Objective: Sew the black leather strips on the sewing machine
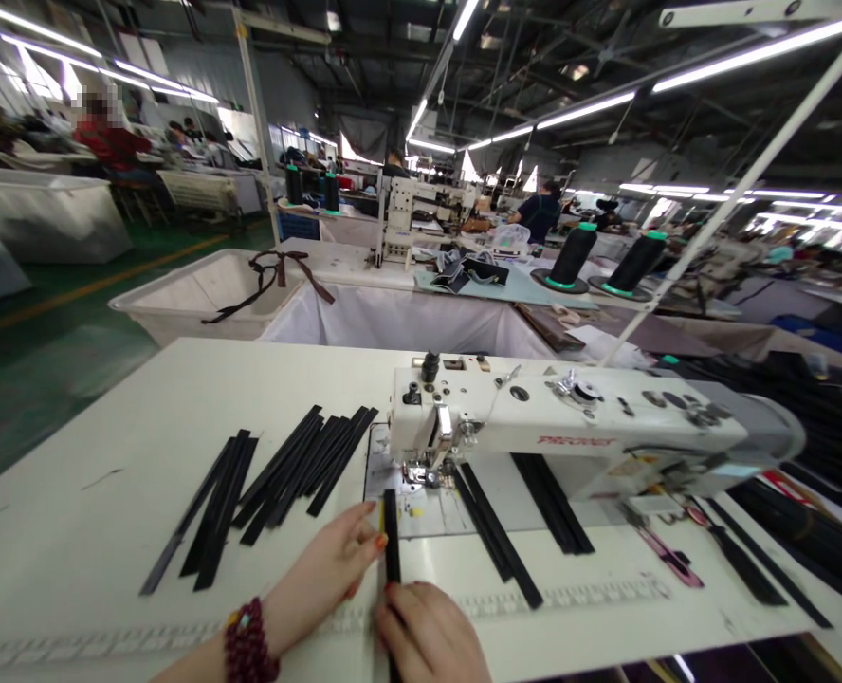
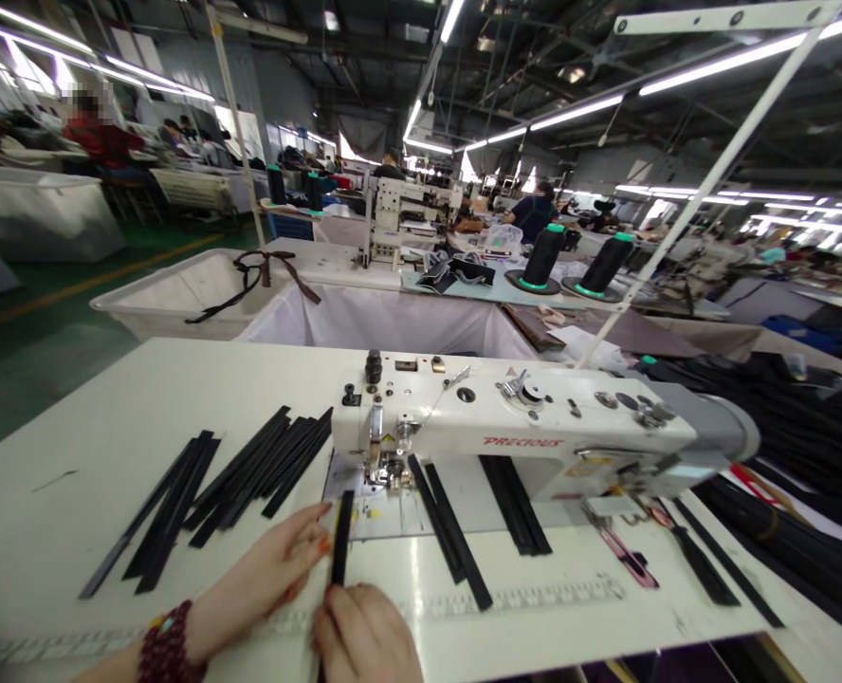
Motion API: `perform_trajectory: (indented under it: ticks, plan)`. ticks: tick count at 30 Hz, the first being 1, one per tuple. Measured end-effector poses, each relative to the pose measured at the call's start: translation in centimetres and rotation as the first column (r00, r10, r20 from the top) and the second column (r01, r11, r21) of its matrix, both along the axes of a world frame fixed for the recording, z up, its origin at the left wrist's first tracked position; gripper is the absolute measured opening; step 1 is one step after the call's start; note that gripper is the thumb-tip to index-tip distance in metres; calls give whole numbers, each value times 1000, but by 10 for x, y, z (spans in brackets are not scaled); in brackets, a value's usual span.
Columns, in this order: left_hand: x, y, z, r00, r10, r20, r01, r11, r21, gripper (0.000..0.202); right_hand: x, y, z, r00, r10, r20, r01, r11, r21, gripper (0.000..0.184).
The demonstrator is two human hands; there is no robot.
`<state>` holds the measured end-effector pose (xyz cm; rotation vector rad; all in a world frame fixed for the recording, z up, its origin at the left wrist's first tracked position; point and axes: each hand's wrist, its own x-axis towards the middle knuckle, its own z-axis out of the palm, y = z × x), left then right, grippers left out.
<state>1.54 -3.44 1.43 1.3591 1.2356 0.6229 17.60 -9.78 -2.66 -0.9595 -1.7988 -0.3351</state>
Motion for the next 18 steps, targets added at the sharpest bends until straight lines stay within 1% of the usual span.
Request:
perform_trajectory:
  ticks: [1, 2, 3, 4, 5, 6, 7, 9, 11, 14, 18]
  plan:
    - [-4, 5, 0, 994, -4, -109, 23, 984, 176, 41, 10, 5, 5, 998, 11, 66, -10, 1000, -18, 29]
    - [-8, 10, 1, 971, -10, -239, 98, 928, 359, 40, 19, 9, 10, 990, 37, 138, -31, 998, -48, 30]
    - [-11, 15, 0, 927, -11, -374, 214, 835, 507, 40, 27, 12, 12, 982, 50, 182, -37, 997, -74, 31]
    - [-13, 19, -1, 872, -8, -489, 340, 730, 593, 42, 31, 15, 14, 977, 54, 206, -35, 995, -98, 32]
    - [-14, 23, -4, 819, -5, -574, 442, 644, 624, 44, 34, 17, 13, 977, 51, 208, -28, 993, -112, 32]
    - [-13, 26, -7, 772, 1, -635, 517, 580, 630, 45, 34, 19, 12, 980, 38, 195, -16, 993, -115, 33]
    - [-12, 28, -11, 736, 14, -677, 566, 536, 627, 45, 33, 20, 9, 983, 26, 180, -6, 994, -112, 32]
    - [-8, 33, -17, 683, 35, -730, 625, 489, 608, 44, 29, 21, 3, 987, 12, 162, 3, 996, -92, 31]
    - [-6, 37, -20, 649, 41, -759, 659, 468, 589, 44, 27, 22, -2, 985, 12, 170, 2, 997, -80, 30]
    - [-6, 41, -21, 626, 45, -779, 683, 450, 575, 43, 29, 21, -5, 975, 35, 219, -10, 994, -113, 29]
    - [-5, 44, -21, 617, 70, -784, 686, 441, 579, 41, 33, 19, -5, 966, 53, 253, -7, 984, -180, 21]
